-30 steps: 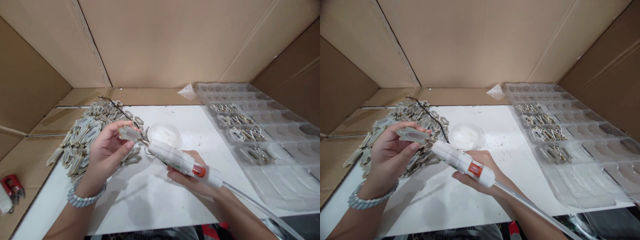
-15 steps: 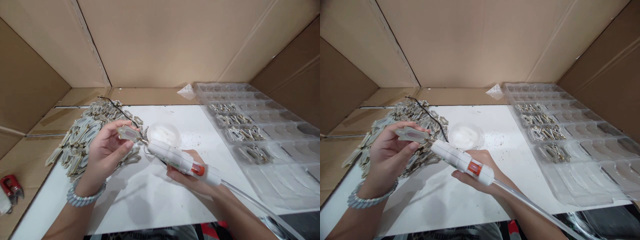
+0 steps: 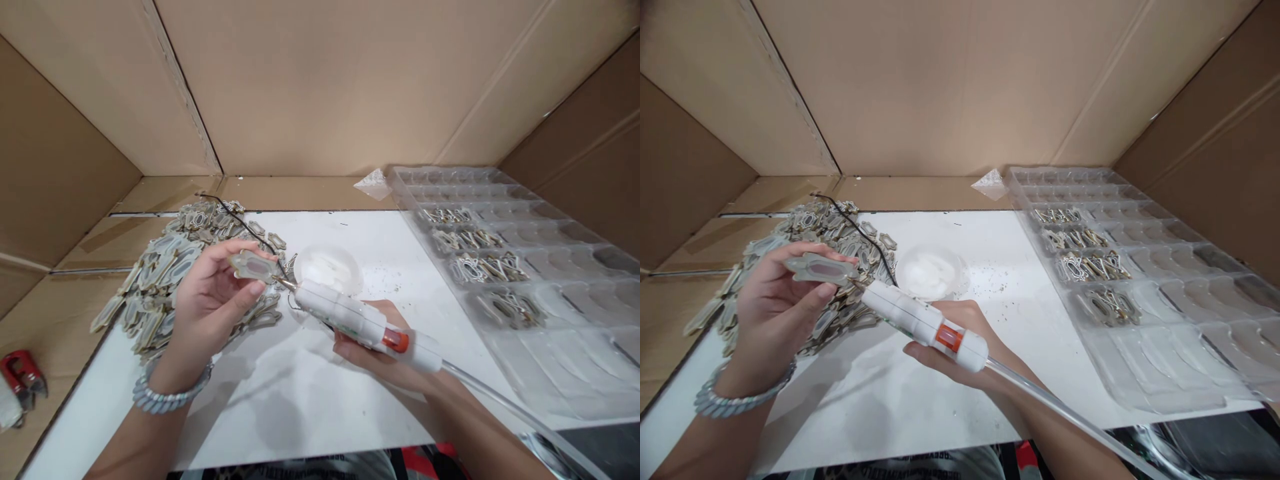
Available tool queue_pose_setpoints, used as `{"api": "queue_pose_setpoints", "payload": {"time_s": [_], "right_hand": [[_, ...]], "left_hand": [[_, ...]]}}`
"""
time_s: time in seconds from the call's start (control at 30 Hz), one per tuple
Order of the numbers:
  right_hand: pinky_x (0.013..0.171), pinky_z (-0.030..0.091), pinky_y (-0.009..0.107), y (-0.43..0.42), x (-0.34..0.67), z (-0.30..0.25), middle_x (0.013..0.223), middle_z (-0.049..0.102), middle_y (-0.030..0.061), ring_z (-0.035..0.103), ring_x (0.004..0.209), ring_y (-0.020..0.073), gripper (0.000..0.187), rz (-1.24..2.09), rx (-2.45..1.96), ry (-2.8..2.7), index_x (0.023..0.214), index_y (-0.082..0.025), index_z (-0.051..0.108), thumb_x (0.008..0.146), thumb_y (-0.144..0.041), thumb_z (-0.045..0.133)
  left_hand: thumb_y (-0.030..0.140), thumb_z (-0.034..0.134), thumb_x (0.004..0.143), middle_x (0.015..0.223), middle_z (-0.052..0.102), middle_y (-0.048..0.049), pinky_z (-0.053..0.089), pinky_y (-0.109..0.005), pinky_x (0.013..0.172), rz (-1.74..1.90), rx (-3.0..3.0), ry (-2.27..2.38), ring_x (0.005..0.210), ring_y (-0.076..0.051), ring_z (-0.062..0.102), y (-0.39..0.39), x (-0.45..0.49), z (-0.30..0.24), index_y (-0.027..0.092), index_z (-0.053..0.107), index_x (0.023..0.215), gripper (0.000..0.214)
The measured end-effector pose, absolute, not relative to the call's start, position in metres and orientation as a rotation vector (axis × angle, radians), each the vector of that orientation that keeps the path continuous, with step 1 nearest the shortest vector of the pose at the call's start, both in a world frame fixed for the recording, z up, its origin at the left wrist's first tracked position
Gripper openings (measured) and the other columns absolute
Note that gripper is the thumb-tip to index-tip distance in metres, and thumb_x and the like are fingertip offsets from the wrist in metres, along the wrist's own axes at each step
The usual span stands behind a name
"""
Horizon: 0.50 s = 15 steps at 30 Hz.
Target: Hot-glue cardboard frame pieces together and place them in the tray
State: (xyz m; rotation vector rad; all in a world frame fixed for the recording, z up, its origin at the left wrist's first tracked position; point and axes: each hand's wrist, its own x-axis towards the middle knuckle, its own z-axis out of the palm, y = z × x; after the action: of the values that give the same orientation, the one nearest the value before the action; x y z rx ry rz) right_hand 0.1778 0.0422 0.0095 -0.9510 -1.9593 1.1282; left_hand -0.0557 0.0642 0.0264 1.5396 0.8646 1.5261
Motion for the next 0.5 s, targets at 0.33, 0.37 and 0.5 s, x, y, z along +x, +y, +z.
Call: {"api": "queue_pose_setpoints", "payload": {"time_s": [0.33, 0.37, 0.5], "right_hand": [[0.05, 0.033, 0.026, 0.047, 0.18, 0.003, 0.059, 0.043, -0.004, 0.04, 0.052, 0.011, 0.033, 0.92, -1.172, -1.853, 0.062, -0.022, 0.042, 0.087, -0.032, 0.062], [0.051, 0.035, 0.027, 0.048, 0.181, 0.003, 0.06, 0.046, -0.0033, 0.043, 0.053, 0.0116, 0.03, 0.87, -1.183, -1.828, 0.064, -0.022, 0.045, 0.086, -0.032, 0.063], [0.057, 0.04, 0.027, 0.051, 0.182, 0.004, 0.068, 0.058, -0.0001, 0.053, 0.06, 0.0143, 0.018, 0.718, -1.244, -1.674, 0.071, -0.021, 0.057, 0.082, -0.032, 0.065]], "left_hand": [[0.017, 0.076, 0.08, 0.099, 0.071, 0.0001, 0.056, -0.023, 0.075, 1.621, 1.584, 0.977, 0.091, -0.015, 0.069, 0.07, -0.056, 0.026, 0.027, 0.065, 0.107, 0.03], [0.018, 0.076, 0.08, 0.098, 0.071, 0.0003, 0.056, -0.024, 0.076, 1.641, 1.587, 1.012, 0.091, -0.015, 0.069, 0.071, -0.057, 0.026, 0.026, 0.065, 0.105, 0.029], [0.021, 0.078, 0.074, 0.093, 0.07, 0.001, 0.059, -0.025, 0.074, 1.751, 1.651, 1.162, 0.086, -0.016, 0.072, 0.076, -0.07, 0.025, 0.024, 0.061, 0.096, 0.028]]}}
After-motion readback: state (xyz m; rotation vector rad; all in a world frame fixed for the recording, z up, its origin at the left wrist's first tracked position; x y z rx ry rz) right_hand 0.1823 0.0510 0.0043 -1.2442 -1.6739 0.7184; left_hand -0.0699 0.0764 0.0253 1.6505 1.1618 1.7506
